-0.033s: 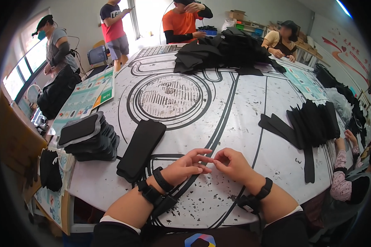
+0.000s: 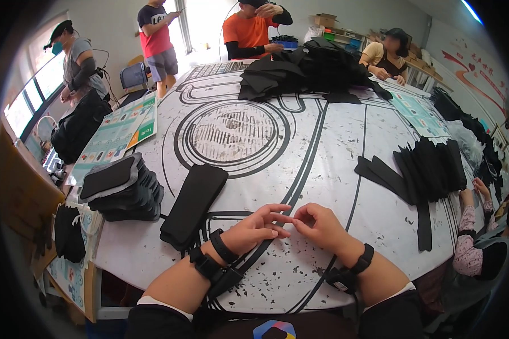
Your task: Applying adhesive to black fabric strips and assembling them into shoe components at a workstation.
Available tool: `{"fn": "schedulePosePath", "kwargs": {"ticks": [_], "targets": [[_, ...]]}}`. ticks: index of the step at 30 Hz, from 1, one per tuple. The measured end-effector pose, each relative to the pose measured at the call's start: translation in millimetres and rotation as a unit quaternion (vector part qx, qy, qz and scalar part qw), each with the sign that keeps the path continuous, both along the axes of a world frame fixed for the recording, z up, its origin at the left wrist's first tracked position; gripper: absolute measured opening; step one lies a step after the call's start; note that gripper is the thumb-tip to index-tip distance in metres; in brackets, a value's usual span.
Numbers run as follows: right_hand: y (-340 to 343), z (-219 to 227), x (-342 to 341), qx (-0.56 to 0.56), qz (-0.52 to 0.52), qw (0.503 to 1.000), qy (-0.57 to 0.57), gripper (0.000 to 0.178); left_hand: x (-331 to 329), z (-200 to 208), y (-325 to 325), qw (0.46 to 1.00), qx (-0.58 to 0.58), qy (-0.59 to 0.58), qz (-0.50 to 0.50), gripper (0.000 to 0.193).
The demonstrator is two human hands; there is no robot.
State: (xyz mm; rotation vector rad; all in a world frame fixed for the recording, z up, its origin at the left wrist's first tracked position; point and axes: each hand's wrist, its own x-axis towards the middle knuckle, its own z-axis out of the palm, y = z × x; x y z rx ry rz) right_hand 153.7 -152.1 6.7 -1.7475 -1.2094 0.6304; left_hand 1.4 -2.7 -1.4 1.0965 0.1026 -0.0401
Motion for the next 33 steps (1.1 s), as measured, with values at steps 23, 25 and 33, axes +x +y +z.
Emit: {"fn": "schedulePosePath", "kwargs": {"ticks": [23, 25, 33], "targets": [[0.1, -2.9, -0.9, 0.020, -0.002, 0.999, -0.046, 0.014, 0.3, 0.6, -0.6, 0.999, 0.026, -0.001, -0.025, 0.054], [0.0, -3.2, 0.3, 0.014, 0.000, 0.998, -0.055, 0.014, 0.1, 0.8, 0.1, 0.999, 0.029, 0.001, -0.027, 0.053], [0.1, -1.0, -1.4, 0.000, 0.004, 0.996, -0.089, 0.014, -0.8, -0.1, 1.0, 0.999, 0.029, -0.004, -0.037, 0.050]]}}
